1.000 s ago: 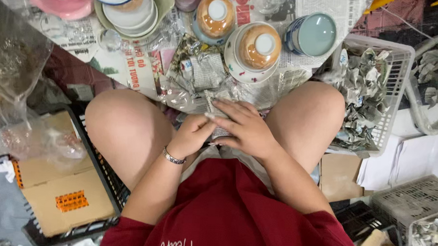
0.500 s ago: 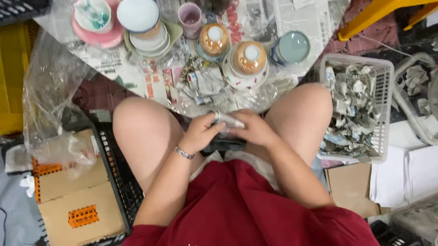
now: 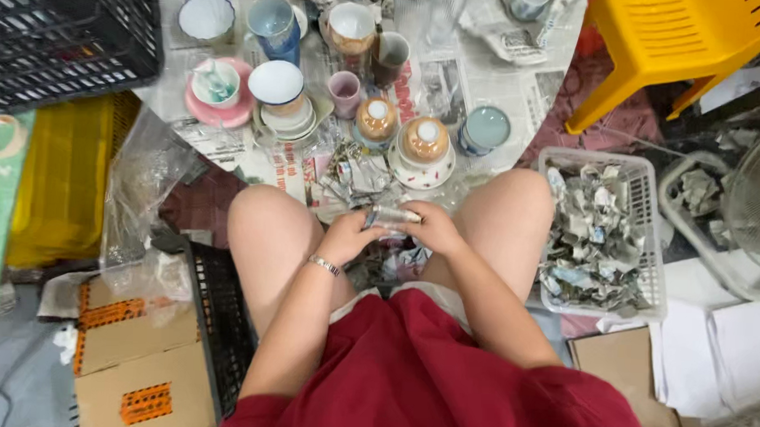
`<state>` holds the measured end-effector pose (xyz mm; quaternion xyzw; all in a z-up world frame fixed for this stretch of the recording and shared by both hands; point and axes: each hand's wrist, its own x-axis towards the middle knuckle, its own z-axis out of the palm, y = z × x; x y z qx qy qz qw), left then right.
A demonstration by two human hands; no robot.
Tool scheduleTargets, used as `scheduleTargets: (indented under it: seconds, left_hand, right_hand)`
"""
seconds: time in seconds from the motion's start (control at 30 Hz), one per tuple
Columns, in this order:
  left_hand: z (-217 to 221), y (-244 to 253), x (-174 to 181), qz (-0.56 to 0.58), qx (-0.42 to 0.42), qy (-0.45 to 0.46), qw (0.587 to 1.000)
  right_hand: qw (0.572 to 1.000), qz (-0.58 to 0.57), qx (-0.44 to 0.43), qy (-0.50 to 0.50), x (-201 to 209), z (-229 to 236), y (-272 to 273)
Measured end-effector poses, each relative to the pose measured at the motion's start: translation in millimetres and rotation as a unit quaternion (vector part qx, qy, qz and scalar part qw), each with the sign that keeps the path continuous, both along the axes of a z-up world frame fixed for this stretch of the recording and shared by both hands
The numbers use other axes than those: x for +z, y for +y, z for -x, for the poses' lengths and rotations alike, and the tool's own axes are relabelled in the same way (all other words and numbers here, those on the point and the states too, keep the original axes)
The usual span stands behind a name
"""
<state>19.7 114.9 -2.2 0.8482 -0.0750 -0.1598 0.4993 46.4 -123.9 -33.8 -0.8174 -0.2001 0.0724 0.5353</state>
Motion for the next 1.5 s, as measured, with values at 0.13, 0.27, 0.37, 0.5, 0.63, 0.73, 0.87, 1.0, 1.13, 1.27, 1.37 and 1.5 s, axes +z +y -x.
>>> scheduleTargets:
  seconds: [0.13, 0.27, 0.37, 0.5, 0.63, 0.73, 0.87, 1.0, 1.13, 1.27, 1.37, 1.5]
  left_hand:
    - [-10, 9, 0, 0.009, 0.024, -0.047, 0.999]
    - [12, 5, -10, -0.041, 0.023, -0.007, 0.999]
    - [0, 8, -26, 0.007, 0.022, -0.152, 0.988]
    - [10, 20, -39, 0.201, 0.091, -0.026, 0.975]
    - [17, 36, -43, 0.304, 0.204, 0.082, 0.927]
    - [5, 51, -47, 0.375, 0.275, 0.073, 0.883]
    - [-12, 50, -56, 0.398, 0.256, 0.045, 0.880]
    - [-38, 25, -64, 0.434, 0.219, 0.071, 0.871]
    - [-57, 11, -67, 0.414, 0.292, 0.111, 0.855]
    - [-53, 11, -68, 0.312, 0.298, 0.098, 0.897]
    - [-56, 10, -64, 0.070, 0.265, -0.123, 0.954]
    - [-64, 0, -49, -0.059, 0.219, -0.197, 0.954]
  right_hand:
    - [0.998, -0.043, 0.045, -0.027, 9, -14, -7]
    - [0.993, -0.049, 0.024, 0.101, 0, 2, -16]
    - [0.993, 0.058, -0.082, 0.055, -9, 0, -8]
    - [0.982, -0.057, -0.103, 0.148, -3, 10, 31]
    - [0.993, -0.038, -0.091, 0.064, 26, 7, 62]
    - [0.990, 0.061, -0.089, -0.089, 50, -12, 70]
    - [0.940, 0.256, -0.127, -0.186, 52, -27, 89]
    - [0.910, 0.333, -0.163, -0.186, 40, -35, 96]
    - [0.944, 0.266, -0.166, -0.102, 40, -37, 81]
    - [0.964, 0.153, -0.217, -0.008, 55, -8, 61]
    - [0.966, 0.137, -0.212, -0.049, 60, 1, 59]
    - [0.953, 0.183, -0.178, -0.164, 51, -7, 69]
